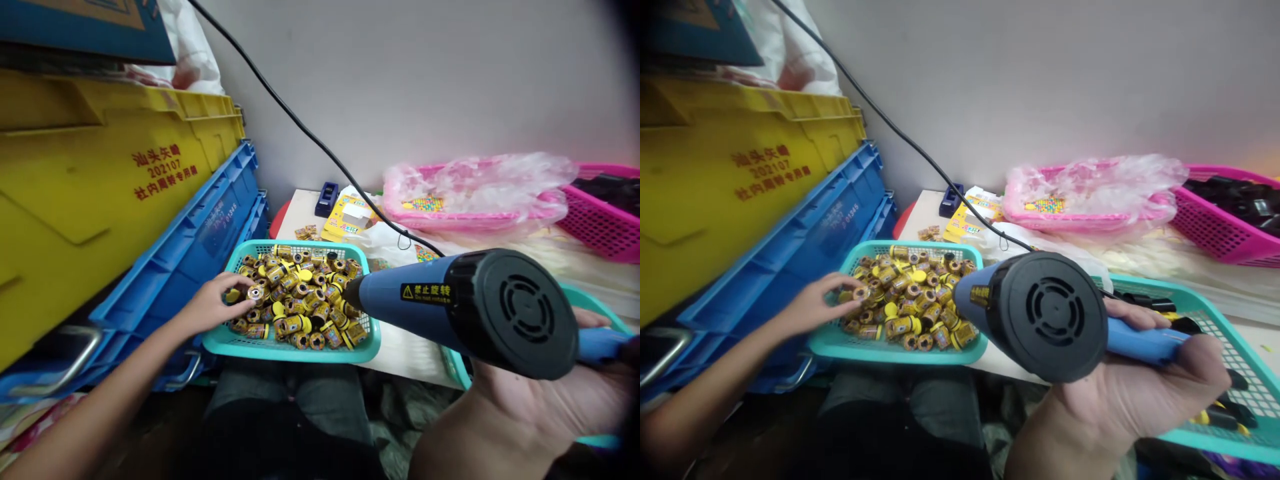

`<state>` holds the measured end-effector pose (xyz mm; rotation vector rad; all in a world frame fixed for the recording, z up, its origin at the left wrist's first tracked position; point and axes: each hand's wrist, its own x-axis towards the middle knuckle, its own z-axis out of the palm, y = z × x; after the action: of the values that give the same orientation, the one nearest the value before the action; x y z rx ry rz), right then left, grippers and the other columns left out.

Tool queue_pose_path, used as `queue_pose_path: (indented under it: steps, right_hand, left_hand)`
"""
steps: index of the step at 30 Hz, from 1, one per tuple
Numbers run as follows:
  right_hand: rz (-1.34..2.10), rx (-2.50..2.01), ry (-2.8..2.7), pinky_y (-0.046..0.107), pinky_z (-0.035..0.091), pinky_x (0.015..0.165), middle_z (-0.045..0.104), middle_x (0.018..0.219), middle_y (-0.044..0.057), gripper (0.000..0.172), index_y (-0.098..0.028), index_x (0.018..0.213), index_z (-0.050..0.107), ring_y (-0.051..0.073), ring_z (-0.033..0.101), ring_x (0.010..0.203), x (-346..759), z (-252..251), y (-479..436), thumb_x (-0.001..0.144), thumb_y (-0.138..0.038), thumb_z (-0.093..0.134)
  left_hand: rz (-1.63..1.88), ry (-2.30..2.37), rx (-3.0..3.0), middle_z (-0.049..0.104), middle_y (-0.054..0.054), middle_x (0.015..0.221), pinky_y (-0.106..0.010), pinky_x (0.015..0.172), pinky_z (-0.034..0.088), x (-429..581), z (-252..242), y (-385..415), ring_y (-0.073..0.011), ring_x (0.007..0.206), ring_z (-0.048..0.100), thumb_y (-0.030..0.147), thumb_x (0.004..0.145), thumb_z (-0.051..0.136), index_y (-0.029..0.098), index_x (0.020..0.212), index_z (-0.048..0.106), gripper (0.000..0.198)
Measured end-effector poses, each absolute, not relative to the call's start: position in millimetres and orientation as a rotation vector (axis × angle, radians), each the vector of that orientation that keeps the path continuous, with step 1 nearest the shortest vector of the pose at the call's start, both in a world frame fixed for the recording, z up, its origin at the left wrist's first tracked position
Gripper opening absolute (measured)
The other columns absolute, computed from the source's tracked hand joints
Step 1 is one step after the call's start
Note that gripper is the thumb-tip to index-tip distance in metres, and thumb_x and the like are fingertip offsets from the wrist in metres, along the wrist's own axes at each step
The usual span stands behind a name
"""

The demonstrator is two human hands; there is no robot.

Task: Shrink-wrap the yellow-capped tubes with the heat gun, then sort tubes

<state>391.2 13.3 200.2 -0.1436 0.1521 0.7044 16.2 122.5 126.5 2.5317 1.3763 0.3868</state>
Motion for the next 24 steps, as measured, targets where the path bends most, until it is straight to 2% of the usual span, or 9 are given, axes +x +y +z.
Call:
queue_pose_path:
  steps: [3, 5, 9, 12, 16, 18, 21, 24]
  right_hand:
    - [0.672, -0.205, 0.001, 0.023, 0.059, 0.055, 0.05, 0.06, -0.003, 0.043, -0.018, 0.068, 0.043, 0.009, 0.06, 0.054, 390, 196, 18, 0.098, -0.042, 0.025]
    - [0.647, -0.238, -0.002, 0.025, 0.061, 0.055, 0.051, 0.059, -0.003, 0.037, -0.019, 0.067, 0.043, 0.01, 0.06, 0.053, 386, 198, 23, 0.095, -0.038, 0.031]
    - [0.681, -0.313, 0.063, 0.025, 0.061, 0.053, 0.05, 0.056, -0.005, 0.029, -0.019, 0.064, 0.043, 0.008, 0.059, 0.048, 367, 208, 31, 0.087, -0.036, 0.042]
    - [0.703, -0.338, 0.077, 0.023, 0.06, 0.053, 0.05, 0.055, -0.007, 0.025, -0.018, 0.063, 0.044, 0.007, 0.058, 0.046, 353, 212, 36, 0.082, -0.035, 0.048]
    - [0.7, -0.43, -0.014, 0.022, 0.058, 0.054, 0.053, 0.056, -0.007, 0.022, -0.018, 0.064, 0.049, 0.007, 0.058, 0.048, 347, 209, 41, 0.067, -0.034, 0.062]
    - [0.691, -0.497, -0.132, 0.024, 0.058, 0.055, 0.055, 0.057, -0.008, 0.027, -0.017, 0.065, 0.051, 0.008, 0.057, 0.05, 344, 208, 44, 0.058, -0.035, 0.07]
    - [0.674, -0.562, -0.327, 0.031, 0.061, 0.069, 0.059, 0.062, -0.008, 0.033, -0.017, 0.068, 0.054, 0.013, 0.064, 0.065, 332, 214, 51, 0.056, -0.037, 0.078]
    - [0.682, -0.567, -0.474, 0.044, 0.055, 0.093, 0.07, 0.085, -0.005, 0.032, -0.02, 0.086, 0.064, 0.022, 0.066, 0.097, 312, 224, 61, 0.062, -0.037, 0.077]
  left_hand:
    - [0.442, 1.423, 2.495, 0.067, -0.004, 0.093, -0.029, 0.077, 0.049, 25, 113, 120, -0.0181, 0.085, 0.063, 0.041, 0.086, 0.052, 0.018, 0.1, 0.065, 0.03]
    - [0.419, 1.386, 2.521, 0.068, -0.003, 0.087, -0.031, 0.077, 0.049, 38, 102, 117, -0.0188, 0.082, 0.062, 0.036, 0.082, 0.056, 0.019, 0.098, 0.067, 0.026]
    - [0.398, 1.343, 2.589, 0.07, -0.008, 0.091, -0.038, 0.085, 0.045, 54, 87, 114, -0.0231, 0.089, 0.061, 0.027, 0.081, 0.057, 0.017, 0.108, 0.068, 0.031]
    - [0.42, 1.316, 2.612, 0.071, -0.008, 0.095, -0.039, 0.087, 0.043, 53, 82, 115, -0.0239, 0.094, 0.061, 0.027, 0.084, 0.056, 0.019, 0.113, 0.067, 0.032]
    - [0.508, 1.313, 2.595, 0.072, -0.008, 0.101, -0.04, 0.085, 0.044, 40, 83, 109, -0.0253, 0.097, 0.06, 0.029, 0.087, 0.058, 0.02, 0.123, 0.063, 0.037]
    - [0.581, 1.346, 2.56, 0.072, -0.008, 0.105, -0.04, 0.087, 0.043, 30, 84, 102, -0.0251, 0.1, 0.06, 0.031, 0.09, 0.055, 0.02, 0.125, 0.061, 0.037]
    - [0.774, 1.414, 2.475, 0.072, -0.007, 0.103, -0.038, 0.087, 0.045, 12, 82, 85, -0.0229, 0.099, 0.061, 0.034, 0.094, 0.049, 0.021, 0.119, 0.063, 0.031]
    - [1.034, 1.531, 2.338, 0.072, -0.005, 0.101, -0.037, 0.088, 0.046, -3, 74, 69, -0.0216, 0.097, 0.062, 0.032, 0.094, 0.05, 0.023, 0.105, 0.067, 0.023]
